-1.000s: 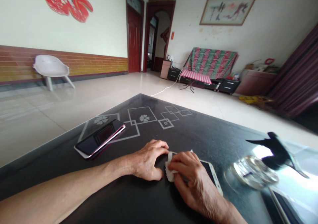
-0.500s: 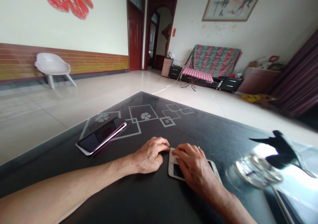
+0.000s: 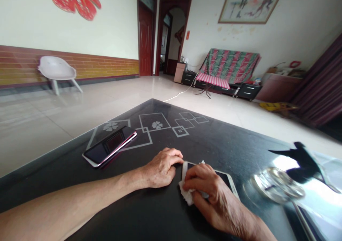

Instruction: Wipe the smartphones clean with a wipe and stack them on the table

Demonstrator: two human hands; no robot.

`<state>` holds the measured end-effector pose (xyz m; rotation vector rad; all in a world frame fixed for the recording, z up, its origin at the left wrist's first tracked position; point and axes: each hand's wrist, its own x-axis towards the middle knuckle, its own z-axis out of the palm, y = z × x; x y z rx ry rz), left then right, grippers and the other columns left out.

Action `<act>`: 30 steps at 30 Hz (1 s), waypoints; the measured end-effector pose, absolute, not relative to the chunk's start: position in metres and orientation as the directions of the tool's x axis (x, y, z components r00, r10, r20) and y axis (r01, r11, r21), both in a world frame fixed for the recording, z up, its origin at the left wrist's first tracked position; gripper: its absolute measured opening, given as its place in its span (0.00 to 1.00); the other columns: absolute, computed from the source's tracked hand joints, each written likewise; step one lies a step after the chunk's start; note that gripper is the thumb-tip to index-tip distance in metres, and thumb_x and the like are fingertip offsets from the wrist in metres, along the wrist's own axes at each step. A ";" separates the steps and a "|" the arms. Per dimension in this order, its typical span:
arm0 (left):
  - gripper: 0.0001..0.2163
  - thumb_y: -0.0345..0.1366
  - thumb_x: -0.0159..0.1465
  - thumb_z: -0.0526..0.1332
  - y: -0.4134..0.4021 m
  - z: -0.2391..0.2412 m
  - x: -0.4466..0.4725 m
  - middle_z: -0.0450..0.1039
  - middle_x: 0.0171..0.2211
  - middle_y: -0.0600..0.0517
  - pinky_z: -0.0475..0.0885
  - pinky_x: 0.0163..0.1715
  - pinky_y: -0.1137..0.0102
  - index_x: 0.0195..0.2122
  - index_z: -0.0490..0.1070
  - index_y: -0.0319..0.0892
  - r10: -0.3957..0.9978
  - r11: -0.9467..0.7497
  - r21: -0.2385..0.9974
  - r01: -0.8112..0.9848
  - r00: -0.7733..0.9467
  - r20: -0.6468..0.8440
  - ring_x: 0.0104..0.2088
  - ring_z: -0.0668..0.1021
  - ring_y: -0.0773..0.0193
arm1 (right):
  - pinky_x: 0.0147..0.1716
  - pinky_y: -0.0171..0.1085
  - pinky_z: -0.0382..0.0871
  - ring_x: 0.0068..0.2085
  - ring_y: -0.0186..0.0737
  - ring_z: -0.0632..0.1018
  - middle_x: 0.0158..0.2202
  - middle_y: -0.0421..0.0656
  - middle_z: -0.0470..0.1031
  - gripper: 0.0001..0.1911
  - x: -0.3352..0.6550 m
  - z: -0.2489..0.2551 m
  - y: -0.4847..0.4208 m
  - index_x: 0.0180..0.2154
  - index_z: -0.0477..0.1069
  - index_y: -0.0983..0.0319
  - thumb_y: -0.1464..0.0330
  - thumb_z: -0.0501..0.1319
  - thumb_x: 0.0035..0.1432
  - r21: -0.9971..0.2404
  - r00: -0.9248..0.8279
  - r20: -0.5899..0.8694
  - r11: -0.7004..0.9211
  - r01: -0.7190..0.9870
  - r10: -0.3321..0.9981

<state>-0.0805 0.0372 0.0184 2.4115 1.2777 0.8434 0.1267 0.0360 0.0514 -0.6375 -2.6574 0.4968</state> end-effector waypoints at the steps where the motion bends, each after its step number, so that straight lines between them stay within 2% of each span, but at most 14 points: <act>1: 0.21 0.20 0.52 0.53 0.037 0.019 -0.080 0.71 0.48 0.46 0.67 0.52 0.63 0.44 0.74 0.38 0.825 -0.565 0.496 0.660 0.436 0.360 0.48 0.72 0.56 | 0.46 0.43 0.61 0.41 0.39 0.71 0.39 0.42 0.71 0.13 0.127 0.050 0.037 0.38 0.72 0.58 0.77 0.53 0.57 -0.410 -0.822 0.270 0.832 0.373 0.501; 5: 0.21 0.20 0.51 0.53 0.037 0.019 -0.080 0.71 0.48 0.46 0.67 0.52 0.62 0.44 0.74 0.38 0.826 -0.564 0.493 0.663 0.435 0.359 0.48 0.72 0.56 | 0.43 0.43 0.61 0.41 0.39 0.70 0.39 0.43 0.70 0.15 0.127 0.047 0.039 0.41 0.72 0.58 0.77 0.52 0.58 -0.395 -0.791 0.302 0.825 0.405 0.533; 11: 0.21 0.20 0.52 0.52 0.036 0.019 -0.080 0.71 0.48 0.47 0.67 0.52 0.63 0.45 0.73 0.39 0.826 -0.564 0.494 0.662 0.433 0.361 0.48 0.72 0.57 | 0.45 0.42 0.62 0.40 0.39 0.71 0.38 0.42 0.71 0.11 0.129 0.052 0.036 0.36 0.72 0.59 0.77 0.54 0.56 -0.403 -0.843 0.273 0.851 0.338 0.464; 17: 0.21 0.21 0.52 0.53 0.037 0.017 -0.080 0.71 0.48 0.47 0.67 0.53 0.63 0.45 0.74 0.38 0.825 -0.563 0.486 0.668 0.426 0.371 0.48 0.72 0.57 | 0.46 0.45 0.62 0.41 0.40 0.71 0.40 0.43 0.71 0.15 0.126 0.042 0.043 0.40 0.72 0.57 0.77 0.52 0.58 -0.356 -0.741 0.327 0.803 0.478 0.586; 20: 0.21 0.21 0.52 0.53 0.037 0.016 -0.080 0.71 0.48 0.47 0.67 0.53 0.63 0.45 0.74 0.39 0.829 -0.558 0.489 0.670 0.423 0.367 0.48 0.72 0.57 | 0.47 0.44 0.62 0.41 0.39 0.72 0.39 0.43 0.71 0.14 0.125 0.043 0.040 0.39 0.73 0.58 0.77 0.53 0.56 -0.346 -0.763 0.343 0.829 0.439 0.548; 24: 0.21 0.21 0.52 0.53 0.036 0.016 -0.080 0.71 0.48 0.47 0.66 0.53 0.63 0.45 0.74 0.40 0.826 -0.562 0.493 0.664 0.422 0.373 0.48 0.71 0.57 | 0.44 0.41 0.64 0.39 0.37 0.73 0.36 0.41 0.72 0.12 0.128 0.047 0.036 0.34 0.73 0.59 0.77 0.53 0.55 -0.398 -0.806 0.346 0.853 0.338 0.481; 27: 0.21 0.22 0.52 0.54 0.033 0.020 -0.079 0.71 0.48 0.47 0.66 0.53 0.63 0.46 0.73 0.39 0.839 -0.544 0.518 0.660 0.405 0.364 0.48 0.72 0.58 | 0.41 0.40 0.64 0.38 0.38 0.72 0.37 0.43 0.72 0.12 0.131 0.043 0.041 0.36 0.73 0.59 0.76 0.52 0.57 -0.397 -0.724 0.415 0.826 0.400 0.551; 30: 0.19 0.30 0.52 0.62 0.029 0.027 -0.077 0.70 0.49 0.46 0.66 0.53 0.62 0.48 0.72 0.39 0.853 -0.523 0.543 0.657 0.407 0.328 0.48 0.71 0.55 | 0.41 0.43 0.63 0.39 0.40 0.71 0.38 0.44 0.72 0.12 0.134 0.035 0.049 0.38 0.73 0.59 0.75 0.53 0.58 -0.358 -0.620 0.454 0.769 0.530 0.639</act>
